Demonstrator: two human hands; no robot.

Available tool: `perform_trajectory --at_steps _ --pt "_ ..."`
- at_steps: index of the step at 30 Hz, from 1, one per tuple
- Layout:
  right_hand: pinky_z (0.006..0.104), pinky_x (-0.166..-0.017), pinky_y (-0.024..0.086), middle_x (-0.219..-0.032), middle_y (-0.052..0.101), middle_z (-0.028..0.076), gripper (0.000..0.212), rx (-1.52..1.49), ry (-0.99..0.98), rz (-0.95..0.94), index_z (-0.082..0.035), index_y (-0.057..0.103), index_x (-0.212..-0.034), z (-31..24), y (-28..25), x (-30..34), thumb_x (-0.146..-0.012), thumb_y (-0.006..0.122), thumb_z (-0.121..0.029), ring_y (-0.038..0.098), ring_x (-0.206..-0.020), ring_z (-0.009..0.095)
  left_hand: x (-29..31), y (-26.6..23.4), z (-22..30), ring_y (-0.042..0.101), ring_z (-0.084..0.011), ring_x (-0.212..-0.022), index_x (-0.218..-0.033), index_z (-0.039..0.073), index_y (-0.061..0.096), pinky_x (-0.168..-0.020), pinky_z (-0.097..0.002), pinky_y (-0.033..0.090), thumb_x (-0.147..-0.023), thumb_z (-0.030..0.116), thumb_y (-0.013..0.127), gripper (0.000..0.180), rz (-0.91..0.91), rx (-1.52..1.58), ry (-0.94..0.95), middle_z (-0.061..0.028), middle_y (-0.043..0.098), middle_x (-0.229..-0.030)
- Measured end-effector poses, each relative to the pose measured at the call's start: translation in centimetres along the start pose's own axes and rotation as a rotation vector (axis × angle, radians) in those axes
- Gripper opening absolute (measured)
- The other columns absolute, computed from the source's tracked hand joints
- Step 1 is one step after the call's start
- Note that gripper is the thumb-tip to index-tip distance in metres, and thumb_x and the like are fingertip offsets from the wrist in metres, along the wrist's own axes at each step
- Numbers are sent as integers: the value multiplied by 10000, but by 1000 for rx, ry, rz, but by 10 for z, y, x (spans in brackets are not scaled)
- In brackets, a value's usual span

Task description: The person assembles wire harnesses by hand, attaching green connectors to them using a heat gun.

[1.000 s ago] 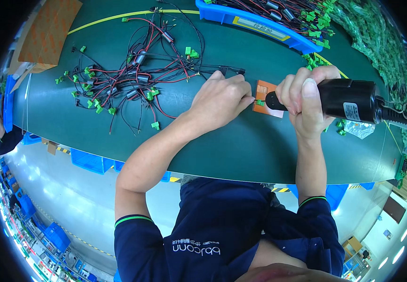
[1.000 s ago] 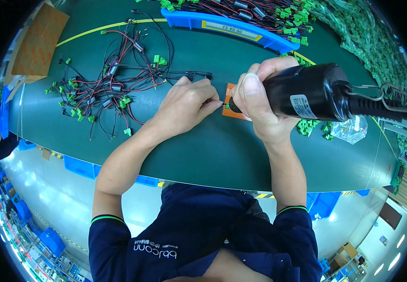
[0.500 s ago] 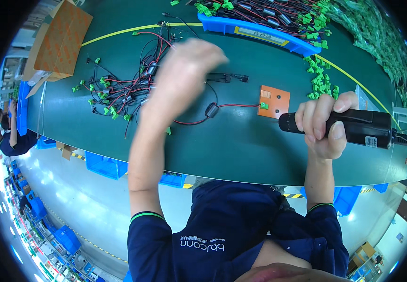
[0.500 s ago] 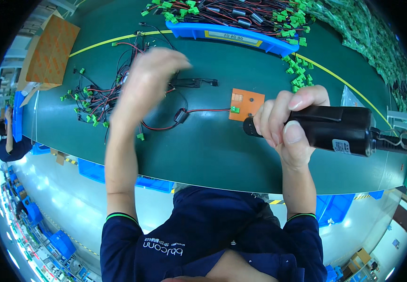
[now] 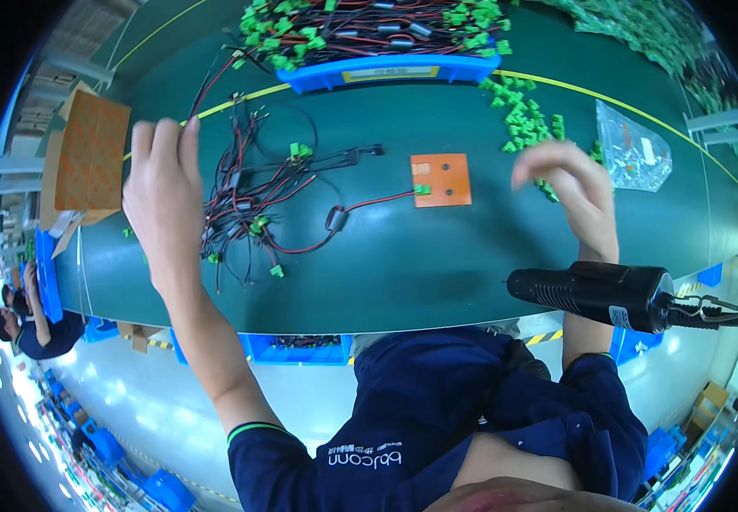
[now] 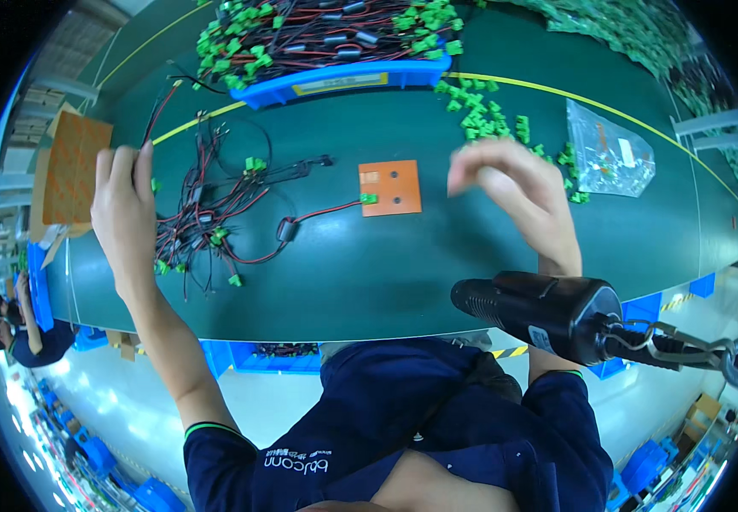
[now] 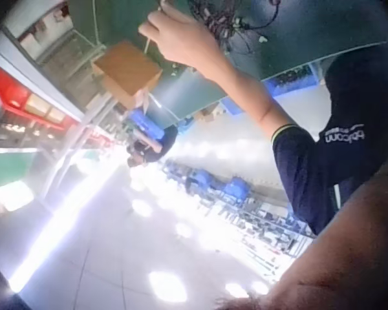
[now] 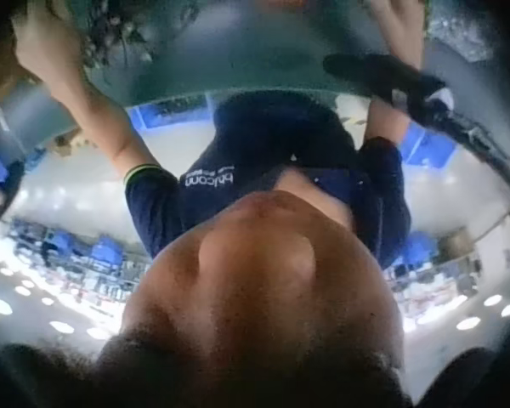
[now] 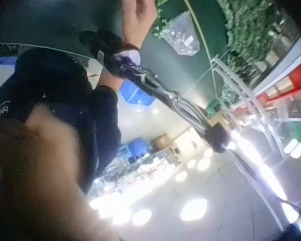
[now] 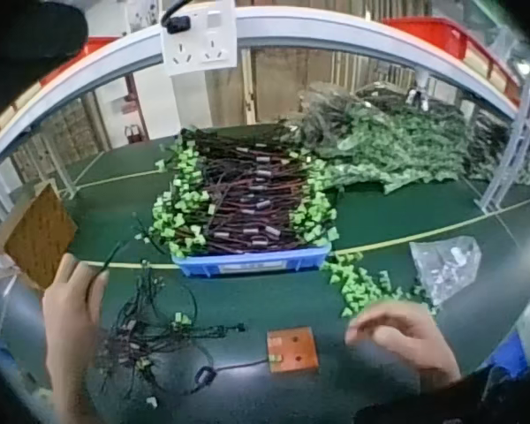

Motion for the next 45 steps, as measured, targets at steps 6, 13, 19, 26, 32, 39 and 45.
perform_trajectory --at_steps 6,13,19,26,32,39,45 --pt "407 -884 566 -1250 675 151 371 1162 -263 285 -57 699 -1246 44 -38 -49 -981 726 -315 697 -982 319 44 39 104 677 -381 -862 -1052 17 695 -746 -448 536 -955 66 678 110 -238 736 183 -153 674 -997" --pt "462 -823 580 -1105 631 156 374 1195 51 187 -67 685 -1183 89 -38 -65 -945 744 -350 686 -977 378 66 72 152 648 -332 -893 -969 40 709 -772 -443 514 -865 122 777 149 -308 657 392 -101 649 -941" --pt "483 -831 548 -1096 667 152 270 1050 70 177 -52 702 -1159 73 -35 -33 -933 750 -194 688 -914 369 62 80 149 648 -325 -901 -1161 68 669 -810 -441 500 -872 72 757 302 -393 727 334 -91 659 -929" --pt "434 -754 556 -987 693 125 190 920 122 208 -27 745 -1043 68 -38 -29 -930 756 -180 699 -839 342 57 91 140 648 -309 -961 -1197 60 669 -858 -441 489 -865 57 745 341 -388 732 245 -89 681 -1006" --pt "443 -780 548 -1019 703 135 149 922 -45 258 -5 748 -1035 70 -44 -29 -927 734 -106 694 -868 357 17 108 136 604 -306 -1154 -1161 66 697 -998 -443 464 -899 92 695 263 -146 529 548 -104 658 -1177" --pt "461 -815 547 -1001 693 161 130 1026 -191 331 1 712 -1025 67 -48 -17 -932 712 -89 685 -917 391 11 55 132 673 -292 -870 -1024 86 680 -701 -441 522 -920 161 718 134 -93 322 558 -78 549 -868" --pt "327 -765 572 -1024 723 106 267 770 -21 441 -87 727 -1176 78 -61 -28 -913 748 -41 727 -837 204 50 74 115 680 -372 -721 -1023 62 695 -622 -496 542 -954 225 716 177 -481 270 296 -111 602 -926"
Point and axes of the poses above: each hand's wrist, its own x-axis away from the middle knuckle, its own y-axis out of the palm, z = x × y, the point moved 7 cm from there along -x, towards the middle knuckle
